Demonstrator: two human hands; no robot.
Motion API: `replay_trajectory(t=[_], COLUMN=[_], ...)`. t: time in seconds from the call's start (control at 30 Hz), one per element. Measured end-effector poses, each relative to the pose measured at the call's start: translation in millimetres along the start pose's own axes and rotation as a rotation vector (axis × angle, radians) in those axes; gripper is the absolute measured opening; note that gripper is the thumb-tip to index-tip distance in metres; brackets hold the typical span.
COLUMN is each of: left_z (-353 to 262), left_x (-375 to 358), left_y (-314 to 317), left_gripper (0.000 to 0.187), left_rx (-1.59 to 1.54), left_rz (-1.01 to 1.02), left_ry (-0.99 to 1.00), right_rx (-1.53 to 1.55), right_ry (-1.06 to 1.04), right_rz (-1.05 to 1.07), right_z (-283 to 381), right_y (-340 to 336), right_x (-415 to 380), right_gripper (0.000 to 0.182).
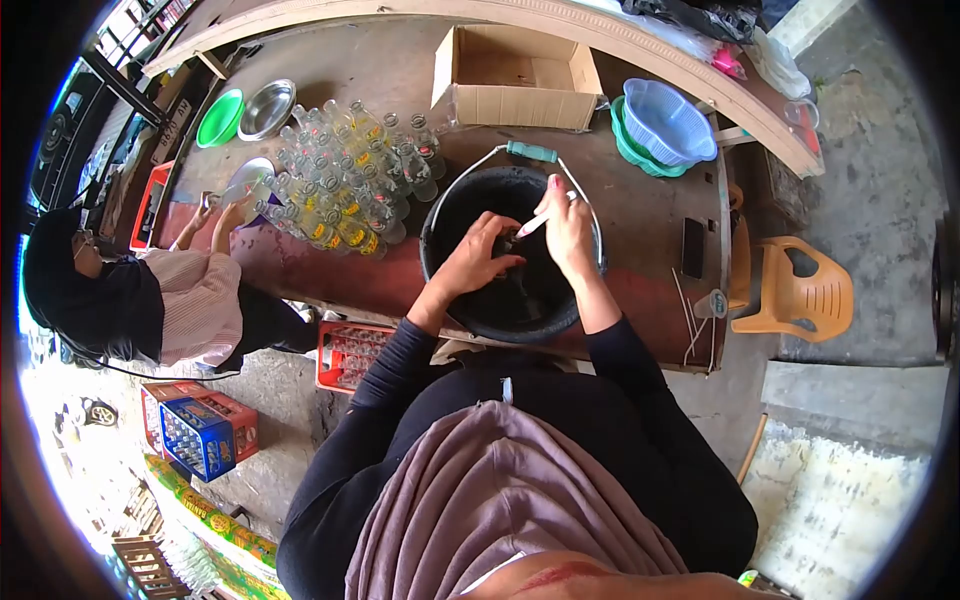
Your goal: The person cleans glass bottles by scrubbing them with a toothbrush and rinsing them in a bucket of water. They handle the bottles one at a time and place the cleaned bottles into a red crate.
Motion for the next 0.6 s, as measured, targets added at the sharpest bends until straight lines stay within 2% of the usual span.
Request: replay_trajectory(t=[0.03, 0.1, 0.17, 0.23, 0.3, 0.37, 0.4, 0.43, 0.53, 0.57, 0.6], left_z=[2.0, 17.2, 21.7, 0.3, -2.1, 18.4, 23.5, 22.1, 10.4, 4.5, 0.7], left_x=[-1.1, -2.6, -4.3, -2.8, -0.7, 1.3, 0.7, -0.5, -0.7, 0.4, 0.3], left_y=[-0.7, 5.5, 12.0, 2.6, 0.5, 7.2, 10.2, 8.9, 5.4, 5.0, 3.7], left_gripper=[0.047, 0.046, 0.05, 0.054, 0.054, 0.052, 0.05, 0.05, 0.049, 0.048, 0.047], left_rx=[-0.002, -0.236, -0.266, -0.132, -0.053, -0.229, -0.287, -0.287, -0.236, -0.163, -0.088], left_rz=[0.003, 0.109, 0.161, 0.005, -0.006, 0.093, 0.103, 0.104, 0.097, 0.063, 0.031], left_ry=[0.002, -0.123, -0.143, 0.053, 0.036, -0.106, -0.109, -0.105, -0.038, -0.025, -0.012], right_rx=[-0.004, -0.155, -0.008, 0.088, 0.143, 0.027, -0.049, -0.071, 0.068, 0.088, 0.093], right_ry=[0.078, 0.008, -0.053, 0.029, -0.047, 0.08, -0.041, -0.047, 0.105, 0.063, 0.052], right_rz=[0.062, 0.309, 0.262, 0.078, -0.089, 0.09, 0.21, 0.275, 0.075, -0.032, -0.042], right_z=[-5.2, -17.4, -18.9, -10.6, -4.1, -12.7, -27.8, -28.5, -24.9, -12.5, -12.3], right_y=[8.8, 33.9, 28.8, 0.4, -13.1, 7.2, 25.6, 30.0, 4.8, -7.4, -6.5], right_x=[-1.9, 0.9, 2.0, 4.4, 3.2, -1.6, 2.2, -1.2, -0.7, -1.3, -2.3], right_gripper=[0.062, 0.059, 0.058, 0.057, 0.06, 0.061, 0.062, 0.062, 0.062, 0.062, 0.063])
Point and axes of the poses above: each hand's wrist, its own x-axis towards the middle knuckle, its own y-axis out of the palm, z = x × y, the point moved 6 cm from there along x, towards the middle knuckle, and after that the axes turned 13 degrees about z, right-handed, at the moved point
